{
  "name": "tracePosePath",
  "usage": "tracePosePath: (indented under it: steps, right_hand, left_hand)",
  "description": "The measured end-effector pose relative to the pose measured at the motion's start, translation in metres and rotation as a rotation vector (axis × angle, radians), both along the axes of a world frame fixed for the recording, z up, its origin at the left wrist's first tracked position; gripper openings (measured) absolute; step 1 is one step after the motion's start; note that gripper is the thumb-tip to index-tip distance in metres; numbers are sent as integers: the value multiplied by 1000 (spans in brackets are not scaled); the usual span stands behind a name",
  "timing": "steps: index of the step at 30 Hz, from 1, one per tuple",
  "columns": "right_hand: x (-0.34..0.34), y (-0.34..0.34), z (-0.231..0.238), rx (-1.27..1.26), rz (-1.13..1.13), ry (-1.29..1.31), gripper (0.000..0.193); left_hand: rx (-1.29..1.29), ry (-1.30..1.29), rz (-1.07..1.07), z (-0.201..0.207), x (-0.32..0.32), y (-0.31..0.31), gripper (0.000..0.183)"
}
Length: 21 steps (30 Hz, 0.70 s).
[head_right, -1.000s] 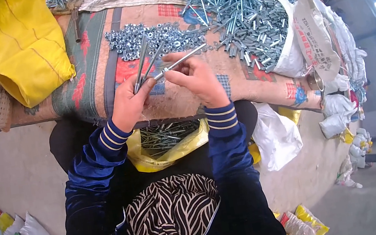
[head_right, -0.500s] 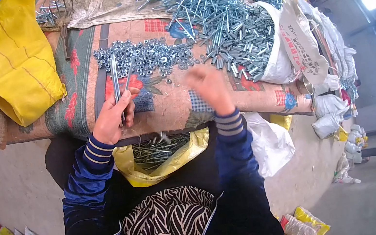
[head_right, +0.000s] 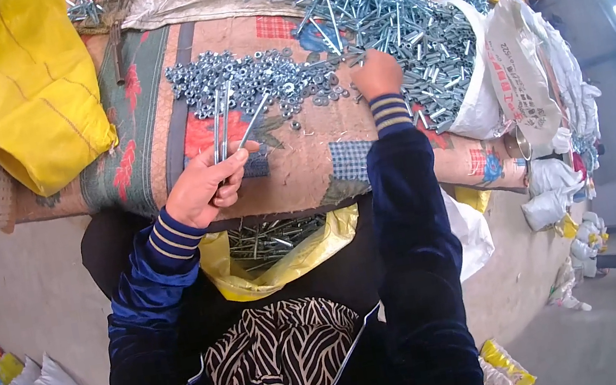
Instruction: The person assembles metal bolts with nuts by hand, then sorts the assembled metal parts.
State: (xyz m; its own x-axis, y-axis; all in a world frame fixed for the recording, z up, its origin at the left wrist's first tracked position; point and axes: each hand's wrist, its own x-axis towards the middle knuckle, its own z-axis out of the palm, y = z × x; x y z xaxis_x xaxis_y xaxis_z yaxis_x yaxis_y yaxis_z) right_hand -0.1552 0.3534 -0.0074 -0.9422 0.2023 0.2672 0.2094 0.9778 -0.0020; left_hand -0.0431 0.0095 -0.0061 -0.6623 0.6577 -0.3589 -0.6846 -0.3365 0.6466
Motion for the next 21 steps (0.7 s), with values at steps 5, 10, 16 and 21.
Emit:
tracePosePath:
  steps: [5, 10, 16, 21]
  right_hand:
    - [59, -36, 15, -1625, 78, 22, 16]
    - [106, -104, 32, -1840, 282, -20, 18]
    - [127, -118, 44, -1730, 286, -314, 15]
    - [139, -147, 28, -1327, 458, -348, 16]
  left_hand:
    - [-26, 4, -63, -4, 6, 0, 25]
    - [-3, 5, -110, -5, 13, 3, 23]
    - [-73, 2, -2, 4, 18, 8, 27]
    - [-100, 18, 99, 5, 16, 2, 29]
